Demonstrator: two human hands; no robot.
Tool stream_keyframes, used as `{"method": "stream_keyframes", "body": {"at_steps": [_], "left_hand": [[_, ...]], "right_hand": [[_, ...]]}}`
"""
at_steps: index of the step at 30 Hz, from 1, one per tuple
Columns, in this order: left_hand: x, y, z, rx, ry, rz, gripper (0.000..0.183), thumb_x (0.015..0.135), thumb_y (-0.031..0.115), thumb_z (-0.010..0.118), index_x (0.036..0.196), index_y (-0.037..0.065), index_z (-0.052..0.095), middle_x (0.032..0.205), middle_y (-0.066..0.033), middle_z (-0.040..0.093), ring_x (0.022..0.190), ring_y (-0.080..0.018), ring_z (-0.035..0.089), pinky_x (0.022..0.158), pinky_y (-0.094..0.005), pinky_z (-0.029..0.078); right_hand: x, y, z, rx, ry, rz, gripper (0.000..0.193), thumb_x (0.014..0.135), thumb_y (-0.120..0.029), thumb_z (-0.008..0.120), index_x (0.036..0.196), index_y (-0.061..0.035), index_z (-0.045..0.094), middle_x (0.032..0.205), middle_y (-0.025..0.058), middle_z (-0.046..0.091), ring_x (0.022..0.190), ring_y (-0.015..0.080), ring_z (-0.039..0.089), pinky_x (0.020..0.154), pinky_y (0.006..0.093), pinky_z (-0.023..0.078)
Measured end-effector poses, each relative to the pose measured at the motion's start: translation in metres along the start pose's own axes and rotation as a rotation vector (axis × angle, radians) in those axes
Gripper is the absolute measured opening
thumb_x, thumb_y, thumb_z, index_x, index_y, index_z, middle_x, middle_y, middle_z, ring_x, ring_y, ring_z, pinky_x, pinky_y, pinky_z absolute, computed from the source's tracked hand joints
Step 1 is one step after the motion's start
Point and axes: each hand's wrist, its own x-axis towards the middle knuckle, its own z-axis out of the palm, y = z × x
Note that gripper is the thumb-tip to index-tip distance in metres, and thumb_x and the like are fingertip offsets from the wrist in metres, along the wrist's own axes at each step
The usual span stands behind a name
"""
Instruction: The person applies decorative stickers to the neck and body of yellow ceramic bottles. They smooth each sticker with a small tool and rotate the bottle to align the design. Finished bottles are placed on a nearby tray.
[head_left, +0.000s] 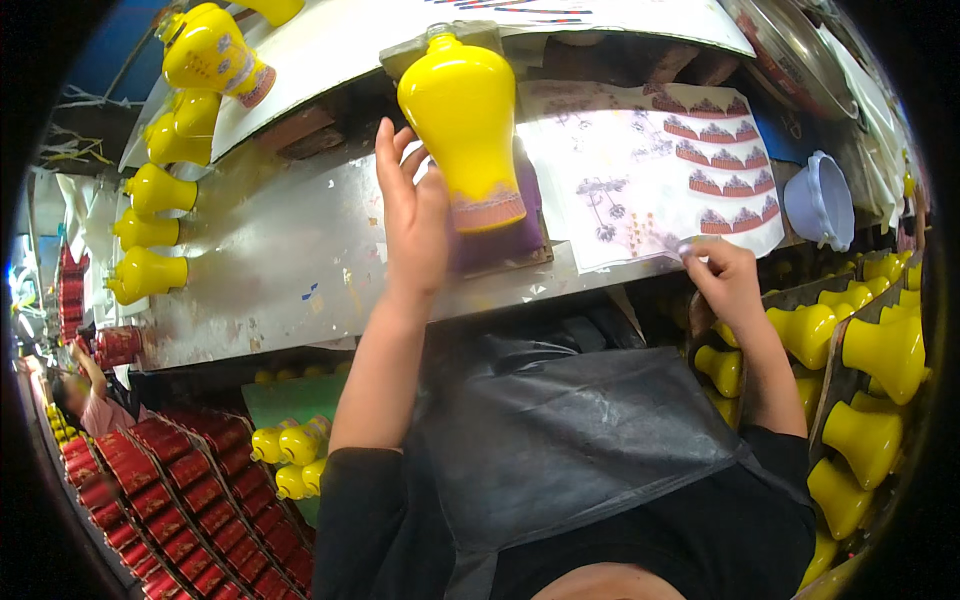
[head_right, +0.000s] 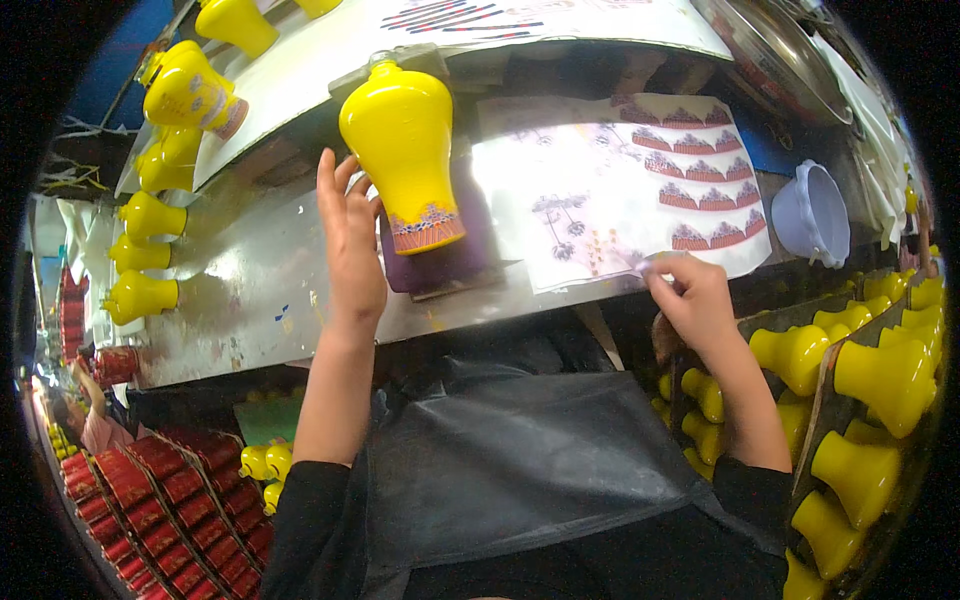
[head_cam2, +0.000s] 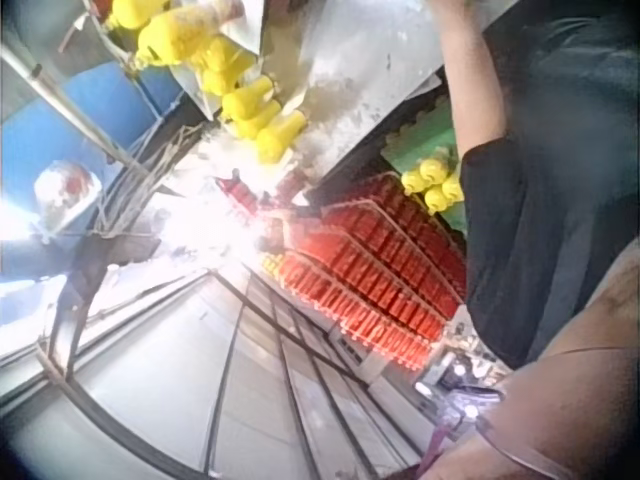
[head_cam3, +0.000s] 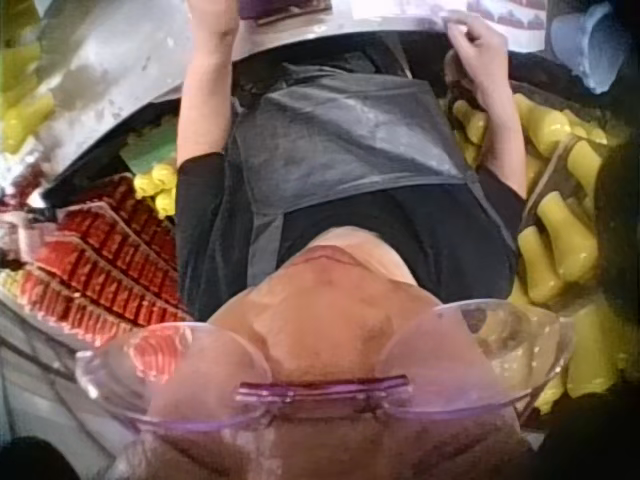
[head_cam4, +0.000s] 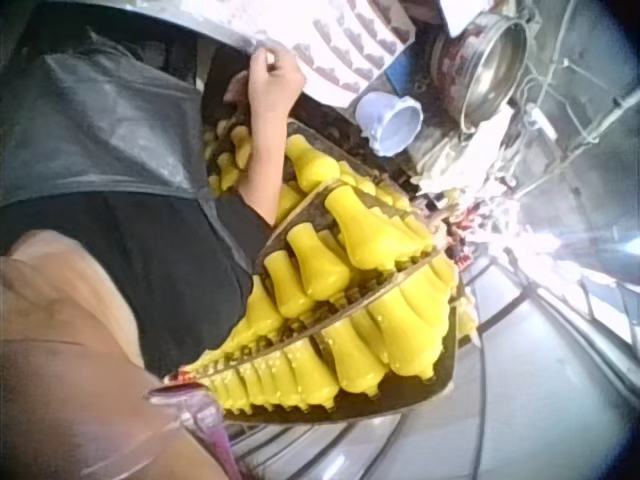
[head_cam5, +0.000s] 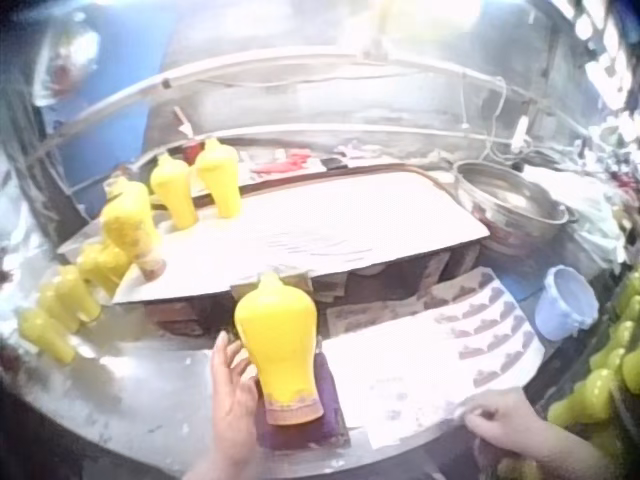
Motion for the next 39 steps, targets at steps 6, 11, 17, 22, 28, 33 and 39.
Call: {"method": "stream_keyframes", "body": {"at_steps": [6, 11, 17, 22, 28, 33, 39], "left_hand": [[0.039, 0.005, 0.001, -0.41, -0.093, -0.268, 0.088, 0.104, 0.026, 0.06, 0.165, 0.009, -0.001, 0.154, -0.0171, 0.038, 0.141, -0.0295, 0.045, 0.117, -0.0435, 0.039], [0.043, 0.009, 0.004, -0.51, -0.084, -0.335, 0.073, 0.103, 0.019, 0.061, 0.162, 0.012, 0.019, 0.151, -0.0125, 0.046, 0.14, -0.0286, 0.048, 0.119, -0.0458, 0.039], [0.05, 0.009, 0.0, -0.442, -0.152, -0.302, 0.093, 0.096, 0.016, 0.068, 0.163, 0.01, 0.004, 0.148, -0.0189, 0.043, 0.134, -0.0323, 0.051, 0.111, -0.0462, 0.047], [0.045, 0.008, 0.001, -0.396, -0.127, -0.298, 0.096, 0.095, 0.015, 0.068, 0.163, 0.007, 0.0, 0.148, -0.0197, 0.043, 0.134, -0.0322, 0.051, 0.111, -0.0455, 0.046], [0.047, 0.022, 0.004, -0.381, -0.023, -0.338, 0.083, 0.106, 0.025, 0.052, 0.165, 0.008, -0.004, 0.159, -0.0211, 0.032, 0.144, -0.0313, 0.042, 0.12, -0.0451, 0.035], [0.058, 0.032, 0.001, -0.488, -0.029, -0.228, 0.07, 0.111, 0.04, 0.043, 0.163, 0.008, 0.01, 0.157, -0.0177, 0.036, 0.142, -0.0314, 0.043, 0.117, -0.0441, 0.038], [0.077, 0.019, -0.005, 0.032, 0.036, -0.087, 0.071, 0.095, 0.029, 0.074, 0.151, 0.001, 0.04, 0.141, -0.0173, 0.048, 0.13, -0.0278, 0.051, 0.112, -0.0403, 0.043]], "right_hand": [[0.066, -0.074, -0.022, 0.448, -0.301, 0.28, 0.022, 0.091, -0.02, 0.072, 0.086, 0.0009, 0.076, 0.071, 0.0003, 0.067, 0.066, 0.0054, 0.059, 0.061, 0.0223, 0.044], [0.118, -0.104, -0.025, 0.62, -0.394, 0.236, 0.022, 0.094, -0.022, 0.074, 0.089, -0.0012, 0.073, 0.055, -0.0015, 0.06, 0.041, 0.0044, 0.054, 0.042, 0.0159, 0.04], [0.169, -0.13, -0.025, 0.474, -0.465, 0.037, 0.03, 0.093, -0.032, 0.075, 0.096, -0.0023, 0.076, 0.056, -0.0036, 0.059, 0.041, 0.0012, 0.051, 0.038, 0.0141, 0.039], [0.198, -0.165, -0.024, 0.412, -0.47, -0.058, 0.034, 0.089, -0.034, 0.077, 0.098, -0.0016, 0.078, 0.069, 0.002, 0.067, 0.047, 0.0036, 0.057, 0.042, 0.0146, 0.043], [0.188, -0.212, 0.006, -0.115, 0.007, -0.85, 0.017, 0.088, -0.021, 0.073, 0.093, -0.0048, 0.073, 0.073, 0.0079, 0.068, 0.064, 0.0202, 0.069, 0.06, 0.0331, 0.055], [0.146, -0.212, 0.046, -0.58, 0.095, -1.161, 0.01, 0.081, -0.017, 0.069, 0.082, -0.0092, 0.062, 0.067, 0.0033, 0.055, 0.056, 0.0201, 0.064, 0.051, 0.0343, 0.051], [0.133, -0.193, 0.071, -0.769, 0.195, -1.203, 0.017, 0.079, -0.015, 0.069, 0.093, -0.0056, 0.069, 0.065, 0.0002, 0.051, 0.052, 0.0127, 0.056, 0.046, 0.0273, 0.043]]}}
